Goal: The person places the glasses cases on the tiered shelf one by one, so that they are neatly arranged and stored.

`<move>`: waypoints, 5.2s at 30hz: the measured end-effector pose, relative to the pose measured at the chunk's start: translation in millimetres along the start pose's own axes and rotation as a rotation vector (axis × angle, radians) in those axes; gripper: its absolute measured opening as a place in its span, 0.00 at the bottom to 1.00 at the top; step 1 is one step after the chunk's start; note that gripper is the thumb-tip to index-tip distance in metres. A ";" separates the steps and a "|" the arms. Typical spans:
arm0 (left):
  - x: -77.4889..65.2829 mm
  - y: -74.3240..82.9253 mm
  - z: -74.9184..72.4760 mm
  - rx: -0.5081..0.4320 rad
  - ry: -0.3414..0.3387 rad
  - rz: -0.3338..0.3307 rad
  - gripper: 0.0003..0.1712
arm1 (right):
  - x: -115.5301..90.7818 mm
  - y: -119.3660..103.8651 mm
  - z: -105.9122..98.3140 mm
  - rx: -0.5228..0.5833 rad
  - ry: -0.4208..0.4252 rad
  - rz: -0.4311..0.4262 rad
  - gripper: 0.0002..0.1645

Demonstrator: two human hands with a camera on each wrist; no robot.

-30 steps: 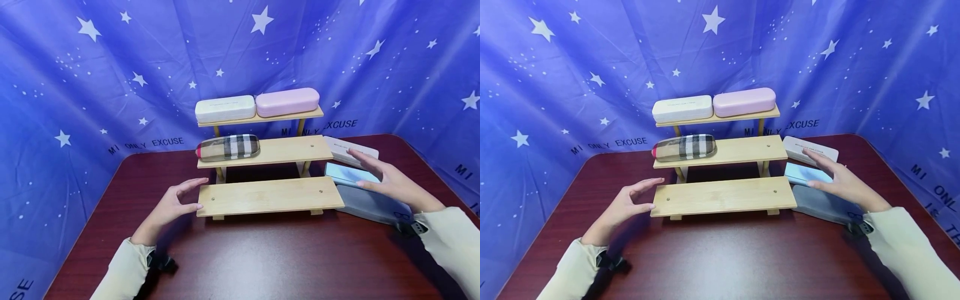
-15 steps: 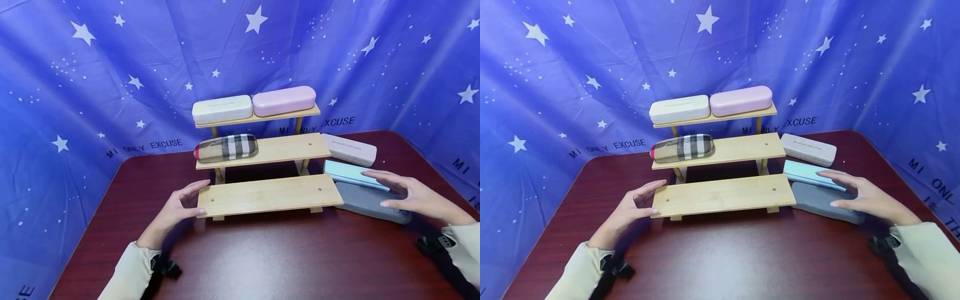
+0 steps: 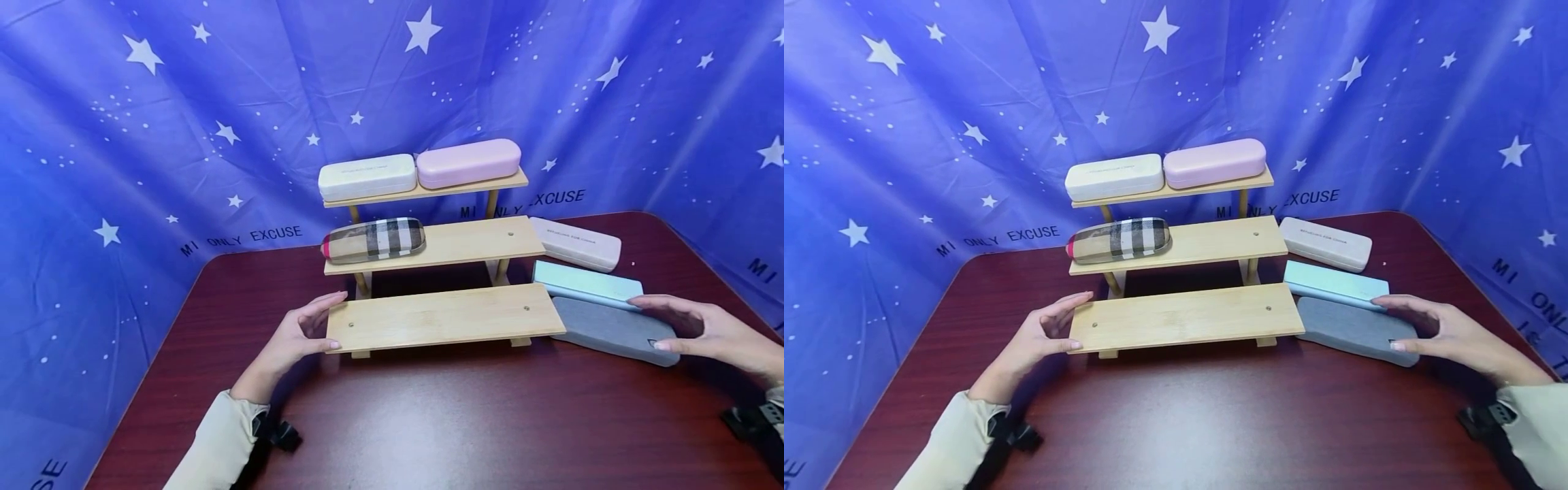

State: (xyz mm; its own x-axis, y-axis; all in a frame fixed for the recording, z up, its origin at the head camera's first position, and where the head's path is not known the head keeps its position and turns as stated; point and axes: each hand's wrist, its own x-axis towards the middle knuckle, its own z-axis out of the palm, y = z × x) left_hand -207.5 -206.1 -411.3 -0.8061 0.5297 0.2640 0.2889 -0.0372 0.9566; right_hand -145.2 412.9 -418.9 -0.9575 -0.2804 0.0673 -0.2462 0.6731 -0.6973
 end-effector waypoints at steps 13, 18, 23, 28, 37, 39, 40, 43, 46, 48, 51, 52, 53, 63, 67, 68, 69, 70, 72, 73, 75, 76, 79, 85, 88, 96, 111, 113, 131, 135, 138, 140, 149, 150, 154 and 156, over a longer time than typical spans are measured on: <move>0.3 -1.8 -0.3 0.001 0.003 0.038 0.40 | 6.0 6.9 4.5 -0.016 -0.105 0.045 0.38; 0.9 -2.5 -0.2 0.002 0.000 0.036 0.40 | 6.5 7.9 5.6 -0.058 -0.117 0.075 0.40; 0.5 -2.9 -0.6 -0.003 -0.002 0.034 0.40 | 7.6 6.6 6.4 -0.094 -0.116 0.069 0.43; 0.8 -2.3 -0.4 -0.003 -0.002 0.018 0.40 | 9.1 7.2 3.2 -0.114 -0.109 0.123 0.43; 0.3 -1.4 -1.0 0.003 -0.001 0.004 0.40 | 13.7 6.9 3.8 -0.149 -0.096 0.171 0.43; 0.2 -1.5 -1.3 0.005 -0.002 -0.002 0.40 | 13.6 6.8 3.6 -0.150 -0.096 0.182 0.43; 0.3 -1.5 -1.3 0.008 -0.003 -0.007 0.40 | 13.3 6.9 3.4 -0.153 -0.096 0.189 0.43; 0.8 -1.6 -0.9 0.014 -0.004 -0.022 0.40 | 12.2 7.4 2.2 -0.165 -0.103 0.206 0.43; 1.7 -2.0 -0.7 0.007 -0.004 -0.033 0.40 | 10.6 7.9 0.4 -0.174 -0.109 0.217 0.43; 1.8 -2.1 -0.6 -0.002 -0.004 -0.037 0.41 | 9.9 8.0 -0.6 -0.171 -0.112 0.216 0.42; 1.5 -2.4 -0.6 -0.009 -0.004 -0.035 0.41 | 9.9 8.1 -1.5 -0.172 -0.115 0.219 0.42; 1.4 -2.4 -0.5 -0.011 -0.005 -0.035 0.41 | 10.0 8.3 -1.9 -0.174 -0.114 0.223 0.42; 1.3 -2.0 -0.3 -0.012 -0.005 -0.036 0.41 | 10.2 8.4 -2.1 -0.176 -0.116 0.231 0.42; 0.0 -3.2 -0.9 -0.012 -0.001 -0.034 0.41 | 10.0 10.5 -10.8 -0.101 -0.051 0.232 0.38; -0.4 -3.4 -0.8 -0.003 0.005 -0.038 0.40 | 10.0 11.3 -17.2 -0.079 -0.027 0.206 0.38; -0.4 -3.5 -0.7 -0.002 0.007 -0.036 0.40 | 10.3 11.4 -18.6 -0.078 -0.018 0.192 0.38; -0.6 -3.7 -0.8 -0.001 0.007 -0.034 0.40 | 10.8 11.3 -20.3 -0.085 -0.014 0.183 0.39; -0.8 -3.7 -0.8 0.000 0.009 -0.033 0.40 | 11.4 11.2 -21.8 -0.086 -0.011 0.175 0.39; -1.2 -3.6 -0.9 -0.002 0.012 -0.034 0.40 | 12.7 10.7 -24.0 -0.080 -0.001 0.155 0.39; -1.2 -3.4 -0.8 -0.004 0.014 -0.034 0.40 | 13.6 10.2 -25.2 -0.083 0.006 0.154 0.39; -1.2 -2.9 -0.6 -0.006 0.019 -0.038 0.40 | 15.2 9.1 -27.4 -0.086 0.021 0.152 0.39; -1.0 -2.6 -0.5 -0.009 0.019 -0.037 0.40 | 16.3 8.3 -28.3 -0.083 0.031 0.157 0.39; -0.4 -2.2 -0.4 -0.013 0.018 -0.030 0.40 | 18.9 5.8 -31.9 -0.096 0.059 0.168 0.39; -0.3 -2.9 -0.7 -0.013 0.014 -0.025 0.40 | 24.1 0.6 -40.2 -0.085 0.098 0.133 0.39; -0.5 -3.2 -0.3 -0.015 0.014 -0.035 0.40 | 26.4 -2.3 -42.7 -0.056 0.122 0.108 0.39; -0.2 -3.5 0.4 -0.004 0.020 -0.060 0.40 | 32.4 -13.4 -53.5 -0.014 0.160 0.088 0.40; -0.8 -4.0 0.2 0.011 0.021 -0.060 0.40 | 50.8 -40.6 -55.7 -0.016 0.128 0.091 0.39; -0.8 -3.8 0.3 0.011 0.021 -0.061 0.40 | 54.4 -44.7 -55.2 0.003 0.121 0.056 0.38; -0.2 -3.7 0.3 0.013 0.017 -0.047 0.40 | 86.2 -81.9 -50.8 0.038 0.043 0.004 0.36; 0.2 -4.0 0.2 0.007 0.017 -0.042 0.39 | 93.7 -91.7 -50.1 0.055 0.016 -0.005 0.36; 0.5 -4.4 0.2 0.004 0.017 -0.042 0.39 | 98.4 -98.7 -49.0 0.072 0.004 -0.011 0.36; 0.7 -4.6 0.3 0.003 0.016 -0.043 0.39 | 101.0 -103.0 -48.1 0.077 0.001 -0.013 0.36; 0.8 -5.1 -0.4 -0.008 0.017 -0.032 0.39 | 119.5 -113.0 -40.7 0.059 -0.007 0.009 0.36; 0.7 -5.0 -0.5 -0.009 0.017 -0.032 0.39 | 121.8 -113.6 -39.2 0.054 0.000 0.010 0.37; 0.3 -5.0 -0.1 -0.003 0.019 -0.043 0.39 | 129.1 -118.3 -31.5 0.067 0.004 0.014 0.37; 0.1 -5.1 0.0 -0.003 0.019 -0.042 0.39 | 132.6 -121.5 -27.4 0.079 -0.001 0.011 0.38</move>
State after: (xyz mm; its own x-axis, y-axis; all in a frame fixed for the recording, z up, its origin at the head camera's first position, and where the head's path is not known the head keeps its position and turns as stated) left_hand -209.1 -205.9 -416.1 -0.8270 0.5149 0.2256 0.2527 -0.0180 0.9674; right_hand -246.4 312.6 -305.7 -0.9600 -0.2737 0.0587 -0.2229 0.6204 -0.7520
